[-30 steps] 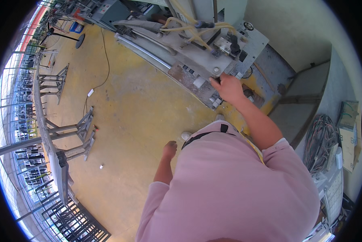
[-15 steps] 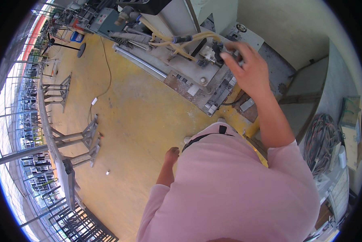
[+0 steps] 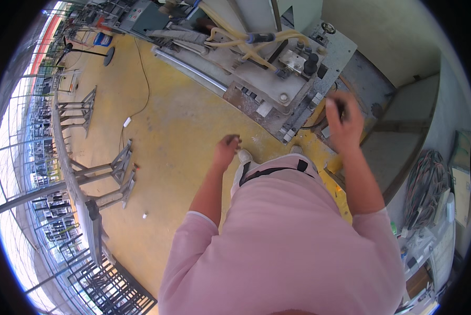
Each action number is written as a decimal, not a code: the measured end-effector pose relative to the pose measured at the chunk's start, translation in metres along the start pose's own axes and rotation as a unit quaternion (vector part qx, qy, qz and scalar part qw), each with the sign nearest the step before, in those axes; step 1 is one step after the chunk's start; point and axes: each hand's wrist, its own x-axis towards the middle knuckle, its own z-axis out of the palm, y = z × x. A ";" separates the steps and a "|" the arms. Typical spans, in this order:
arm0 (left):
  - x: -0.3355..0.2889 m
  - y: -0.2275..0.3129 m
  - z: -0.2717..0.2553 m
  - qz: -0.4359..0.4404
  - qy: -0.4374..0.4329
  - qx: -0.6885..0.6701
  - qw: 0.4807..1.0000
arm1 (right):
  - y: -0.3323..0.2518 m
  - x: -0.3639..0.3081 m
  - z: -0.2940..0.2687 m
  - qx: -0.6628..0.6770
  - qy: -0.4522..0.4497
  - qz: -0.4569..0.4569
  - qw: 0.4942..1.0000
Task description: The person cuts metal profiles using a miter saw and subsequently inserts them into a specialized fabrication machine, pressing buttons to activate the process.
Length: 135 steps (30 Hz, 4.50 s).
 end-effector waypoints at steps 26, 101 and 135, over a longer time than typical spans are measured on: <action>0.188 0.090 0.023 -0.125 -0.187 -0.071 0.972 | 0.005 -0.045 0.276 -0.467 -0.072 0.119 0.873; 0.066 0.076 -0.172 0.124 -0.488 0.102 0.858 | -0.148 -0.080 0.210 -0.254 -0.148 0.033 0.955; 0.068 0.090 -0.174 0.089 -0.494 0.107 0.858 | -0.142 -0.089 0.240 -0.100 0.004 0.211 0.972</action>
